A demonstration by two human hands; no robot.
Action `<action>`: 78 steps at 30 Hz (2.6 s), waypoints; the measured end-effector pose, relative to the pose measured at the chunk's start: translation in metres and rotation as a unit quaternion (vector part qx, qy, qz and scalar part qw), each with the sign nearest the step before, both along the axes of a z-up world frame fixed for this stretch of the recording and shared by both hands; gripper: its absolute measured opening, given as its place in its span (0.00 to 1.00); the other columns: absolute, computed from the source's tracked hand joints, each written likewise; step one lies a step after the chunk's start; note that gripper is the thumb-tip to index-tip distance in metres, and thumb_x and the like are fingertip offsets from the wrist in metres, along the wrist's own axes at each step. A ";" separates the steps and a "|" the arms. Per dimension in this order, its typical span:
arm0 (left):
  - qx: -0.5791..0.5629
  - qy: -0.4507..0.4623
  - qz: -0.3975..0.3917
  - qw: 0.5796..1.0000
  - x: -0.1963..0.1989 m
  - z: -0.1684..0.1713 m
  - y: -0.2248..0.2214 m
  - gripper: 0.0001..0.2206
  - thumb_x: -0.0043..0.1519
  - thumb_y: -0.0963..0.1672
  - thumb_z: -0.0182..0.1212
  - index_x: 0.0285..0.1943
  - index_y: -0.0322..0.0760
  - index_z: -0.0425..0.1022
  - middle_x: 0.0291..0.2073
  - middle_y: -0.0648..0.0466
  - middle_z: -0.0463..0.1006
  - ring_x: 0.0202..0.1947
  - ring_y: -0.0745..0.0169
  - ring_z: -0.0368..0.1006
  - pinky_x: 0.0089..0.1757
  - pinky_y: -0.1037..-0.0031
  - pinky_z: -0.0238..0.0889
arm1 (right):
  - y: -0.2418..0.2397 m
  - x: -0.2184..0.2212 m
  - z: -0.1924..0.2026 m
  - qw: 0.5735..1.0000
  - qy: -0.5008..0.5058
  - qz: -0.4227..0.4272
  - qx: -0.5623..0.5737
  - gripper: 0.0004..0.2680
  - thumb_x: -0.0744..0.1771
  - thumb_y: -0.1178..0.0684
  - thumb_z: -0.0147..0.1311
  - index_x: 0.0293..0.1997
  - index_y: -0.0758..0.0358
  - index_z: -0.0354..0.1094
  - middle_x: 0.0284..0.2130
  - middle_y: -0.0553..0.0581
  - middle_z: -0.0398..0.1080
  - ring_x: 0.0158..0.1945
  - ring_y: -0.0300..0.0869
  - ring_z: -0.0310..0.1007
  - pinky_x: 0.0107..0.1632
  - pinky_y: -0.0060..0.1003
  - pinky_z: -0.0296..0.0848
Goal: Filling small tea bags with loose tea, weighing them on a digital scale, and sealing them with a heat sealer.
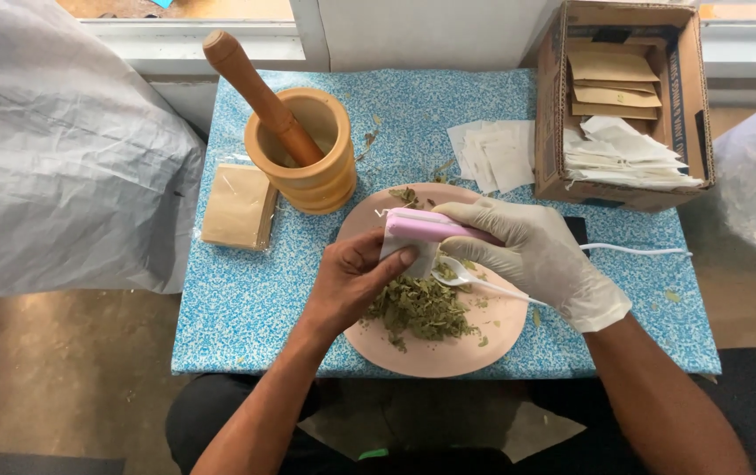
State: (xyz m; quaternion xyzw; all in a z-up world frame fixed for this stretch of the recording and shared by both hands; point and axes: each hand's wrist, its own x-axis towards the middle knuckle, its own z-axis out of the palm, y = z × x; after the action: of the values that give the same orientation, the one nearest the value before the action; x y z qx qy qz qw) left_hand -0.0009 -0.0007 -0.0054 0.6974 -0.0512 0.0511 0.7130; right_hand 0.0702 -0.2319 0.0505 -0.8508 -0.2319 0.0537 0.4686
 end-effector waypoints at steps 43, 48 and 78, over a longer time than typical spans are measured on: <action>0.084 -0.020 -0.023 0.996 0.008 -0.007 0.010 0.10 0.69 0.49 0.73 0.51 0.41 0.91 0.37 0.48 0.92 0.52 0.53 0.85 0.49 0.61 0.79 | -0.012 -0.006 0.008 0.990 0.123 -0.027 -0.068 0.16 0.67 0.38 0.68 0.62 0.40 0.85 0.32 0.55 0.86 0.33 0.41 0.84 0.40 0.39 0.83; 0.094 -0.012 -0.031 0.995 0.004 -0.019 0.009 0.10 0.68 0.47 0.74 0.51 0.37 0.91 0.37 0.43 0.91 0.50 0.44 0.85 0.50 0.55 0.78 | -0.016 -0.014 0.002 0.984 0.160 -0.035 -0.072 0.17 0.67 0.37 0.69 0.62 0.40 0.85 0.31 0.56 0.86 0.32 0.39 0.81 0.38 0.35 0.81; 0.136 -0.073 0.056 0.986 0.014 -0.062 0.037 0.12 0.71 0.48 0.69 0.50 0.35 0.89 0.37 0.53 0.89 0.34 0.67 0.80 0.32 0.75 0.72 | -0.163 -0.030 0.016 0.943 -0.064 -0.126 -0.301 0.21 0.73 0.35 0.52 0.74 0.50 0.74 0.44 0.54 0.80 0.47 0.50 0.75 0.48 0.48 0.69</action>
State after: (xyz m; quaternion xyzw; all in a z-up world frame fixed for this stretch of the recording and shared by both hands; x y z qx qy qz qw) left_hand 0.0135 0.0359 -0.0670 0.7838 -0.0708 0.1341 0.6021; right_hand 0.0406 -0.3945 0.0669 -0.9760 -0.1257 0.0069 0.1778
